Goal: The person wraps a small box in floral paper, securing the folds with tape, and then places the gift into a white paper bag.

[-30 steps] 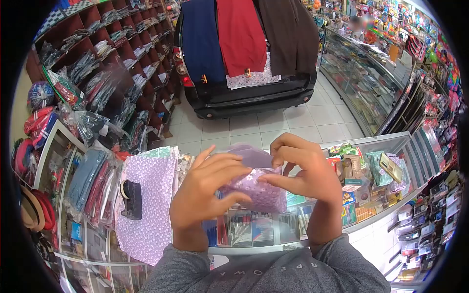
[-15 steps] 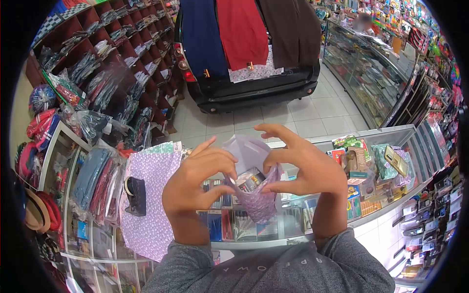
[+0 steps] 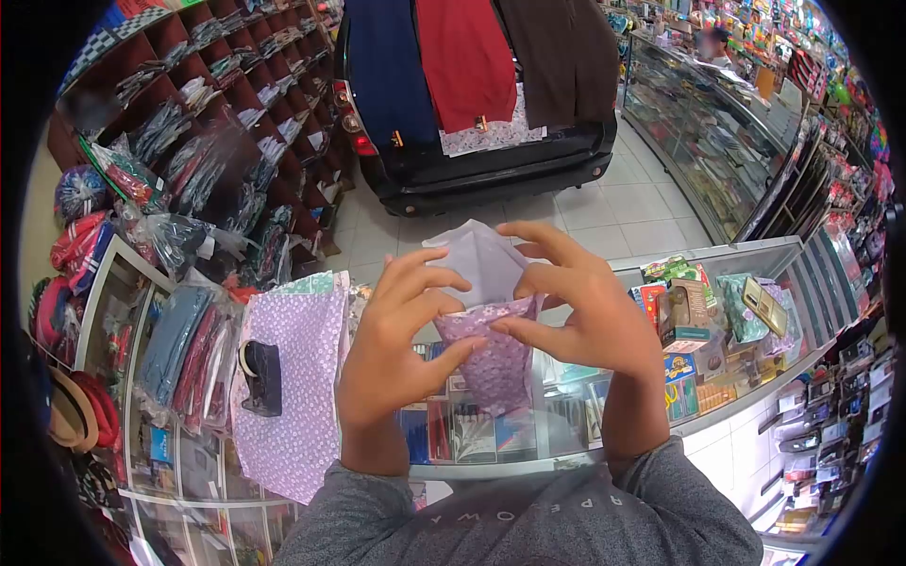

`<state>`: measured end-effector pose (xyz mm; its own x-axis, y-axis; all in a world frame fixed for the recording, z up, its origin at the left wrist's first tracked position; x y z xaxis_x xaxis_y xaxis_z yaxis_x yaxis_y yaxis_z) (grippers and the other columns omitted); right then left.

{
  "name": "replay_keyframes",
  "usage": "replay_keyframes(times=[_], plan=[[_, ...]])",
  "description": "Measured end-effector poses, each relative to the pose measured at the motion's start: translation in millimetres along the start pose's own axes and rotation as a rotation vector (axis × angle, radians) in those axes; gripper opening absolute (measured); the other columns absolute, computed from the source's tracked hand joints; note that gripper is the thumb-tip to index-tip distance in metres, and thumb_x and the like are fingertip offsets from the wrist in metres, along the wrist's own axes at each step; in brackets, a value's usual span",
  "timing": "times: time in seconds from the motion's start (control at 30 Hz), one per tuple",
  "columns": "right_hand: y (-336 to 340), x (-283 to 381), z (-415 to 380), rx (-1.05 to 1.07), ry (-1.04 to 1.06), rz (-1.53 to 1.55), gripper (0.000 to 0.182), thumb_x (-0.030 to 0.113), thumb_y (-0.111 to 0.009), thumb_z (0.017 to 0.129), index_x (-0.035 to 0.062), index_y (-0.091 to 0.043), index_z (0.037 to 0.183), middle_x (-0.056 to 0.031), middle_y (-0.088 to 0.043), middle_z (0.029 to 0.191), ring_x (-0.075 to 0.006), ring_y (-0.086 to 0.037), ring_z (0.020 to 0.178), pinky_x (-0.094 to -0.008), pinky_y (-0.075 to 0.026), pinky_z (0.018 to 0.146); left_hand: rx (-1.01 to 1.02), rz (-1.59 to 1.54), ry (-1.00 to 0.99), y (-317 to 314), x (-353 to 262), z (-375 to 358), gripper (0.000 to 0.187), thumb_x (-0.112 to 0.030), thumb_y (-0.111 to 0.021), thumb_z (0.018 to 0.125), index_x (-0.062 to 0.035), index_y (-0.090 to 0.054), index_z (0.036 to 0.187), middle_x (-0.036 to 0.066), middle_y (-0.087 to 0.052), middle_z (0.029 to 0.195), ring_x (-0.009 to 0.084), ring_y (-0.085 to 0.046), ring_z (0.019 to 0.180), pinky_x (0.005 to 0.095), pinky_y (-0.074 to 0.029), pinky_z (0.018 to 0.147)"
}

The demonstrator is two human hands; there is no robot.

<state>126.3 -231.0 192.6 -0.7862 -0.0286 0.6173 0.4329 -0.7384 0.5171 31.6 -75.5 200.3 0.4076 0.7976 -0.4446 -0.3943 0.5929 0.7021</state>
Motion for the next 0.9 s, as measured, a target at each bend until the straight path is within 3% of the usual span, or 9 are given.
replay_keyframes(times=[0.1, 0.33, 0.43, 0.5, 0.53, 0.6, 0.63, 0.7, 0.9], plan=[[-2.0, -9.5, -1.4, -0.010, 0.004, -0.044, 0.031, 0.019, -0.090, 0.077, -0.0005, -0.068, 0.085, -0.0214, -0.057, 0.143, -0.0340, -0.068, 0.116, -0.0358, -0.063, 0.077, -0.062, -0.022, 0.012, -5.7, 2.9, 4.0, 0.030, -0.013, -0.090, 0.067, -0.0040, -0.066, 0.083, 0.013, -0.068, 0.125, 0.0427, -0.053, 0.138, 0.0537, -0.040, 0.112], [-2.1, -13.2, -3.0, -0.047, -0.039, -0.105, 0.034, 0.016, -0.090, 0.077, -0.0008, -0.066, 0.094, -0.0227, -0.052, 0.147, -0.0350, -0.068, 0.117, -0.0372, -0.065, 0.078, -0.045, -0.010, 0.063, -15.9, 12.2, 4.7, 0.028, -0.010, -0.087, 0.070, -0.0033, -0.067, 0.089, 0.018, -0.057, 0.141, 0.0450, -0.045, 0.144, 0.0556, -0.039, 0.114], [-5.5, -19.3, -2.3, -0.064, -0.095, -0.142, 0.036, 0.013, -0.089, 0.077, -0.0011, -0.062, 0.097, -0.0225, -0.055, 0.144, -0.0363, -0.069, 0.113, -0.0374, -0.066, 0.077, -0.081, 0.040, 0.125, -15.0, 12.0, 3.1, 0.037, -0.009, -0.088, 0.073, -0.0036, -0.066, 0.102, 0.024, -0.048, 0.151, 0.0476, -0.043, 0.145, 0.0549, -0.045, 0.111], [-7.9, -20.4, 0.4, -0.060, -0.111, -0.104, 0.036, 0.011, -0.087, 0.077, -0.0016, -0.060, 0.097, -0.0224, -0.058, 0.140, -0.0364, -0.069, 0.111, -0.0373, -0.066, 0.075, -0.124, -0.189, 0.345, -19.0, 24.1, 0.3, 0.063, -0.013, -0.091, 0.072, -0.0081, -0.061, 0.127, 0.022, -0.041, 0.159, 0.0425, -0.047, 0.144, 0.0475, -0.052, 0.106], [-9.7, -21.7, 1.7, -0.054, -0.130, -0.062, 0.036, 0.009, -0.086, 0.077, -0.0021, -0.059, 0.097, -0.0222, -0.061, 0.136, -0.0365, -0.070, 0.108, -0.0372, -0.066, 0.074, -0.129, -0.188, 0.340, -19.8, 25.5, -0.5, 0.063, -0.013, -0.091, 0.072, -0.0081, -0.061, 0.127, 0.022, -0.041, 0.159, 0.0425, -0.047, 0.144, 0.0475, -0.052, 0.106], [-12.3, -23.1, 2.7, -0.066, -0.140, -0.060, 0.035, 0.007, -0.085, 0.077, -0.0026, -0.058, 0.096, -0.0221, -0.063, 0.133, -0.0361, -0.070, 0.106, -0.0374, -0.066, 0.074, -0.112, -0.150, 0.355, -24.8, 33.4, -2.0, 0.097, -0.013, -0.091, 0.075, -0.0119, -0.037, 0.156, 0.023, -0.035, 0.163, 0.0401, -0.050, 0.142, 0.0424, -0.056, 0.102], [-12.5, -24.8, 2.9, -0.076, -0.161, -0.052, 0.034, 0.006, -0.084, 0.077, -0.0032, -0.057, 0.095, -0.0220, -0.065, 0.129, -0.0357, -0.071, 0.104, -0.0375, -0.066, 0.074, -0.118, -0.151, 0.353, -26.3, 35.0, -2.7, 0.097, -0.013, -0.091, 0.075, -0.0119, -0.037, 0.156, 0.023, -0.035, 0.163, 0.0401, -0.050, 0.142, 0.0424, -0.056, 0.102], [-11.6, -23.2, 4.2, -0.074, -0.164, -0.089, 0.033, 0.005, -0.084, 0.077, -0.0033, -0.057, 0.094, -0.0218, -0.066, 0.125, -0.0347, -0.071, 0.102, -0.0378, -0.065, 0.075, -0.164, -0.315, 0.427, -28.7, 42.2, -5.9, 0.112, -0.011, -0.089, 0.078, -0.0125, -0.017, 0.165, 0.027, -0.038, 0.160, 0.0392, -0.057, 0.136, 0.0419, -0.056, 0.101], [-15.4, -25.2, 2.9, -0.107, -0.149, -0.083, 0.035, 0.004, -0.084, 0.076, -0.0023, -0.057, 0.097, -0.0217, -0.067, 0.118, -0.0342, -0.072, 0.099, -0.0386, -0.064, 0.075, -0.101, -0.430, 0.481, -34.5, 44.0, -3.7, 0.107, -0.001, -0.082, 0.084, -0.0121, -0.013, 0.165, 0.027, -0.059, 0.142, 0.0337, -0.067, 0.123, 0.0402, -0.058, 0.097]])
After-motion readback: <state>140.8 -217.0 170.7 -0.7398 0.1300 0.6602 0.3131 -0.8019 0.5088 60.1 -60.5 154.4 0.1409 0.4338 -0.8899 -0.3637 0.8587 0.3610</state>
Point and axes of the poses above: each hand's wrist, its own z-axis towards the middle knuckle, its own y-axis out of the back of the hand, x = y × z, the point moved 7 cm from there along z, towards the middle knuckle
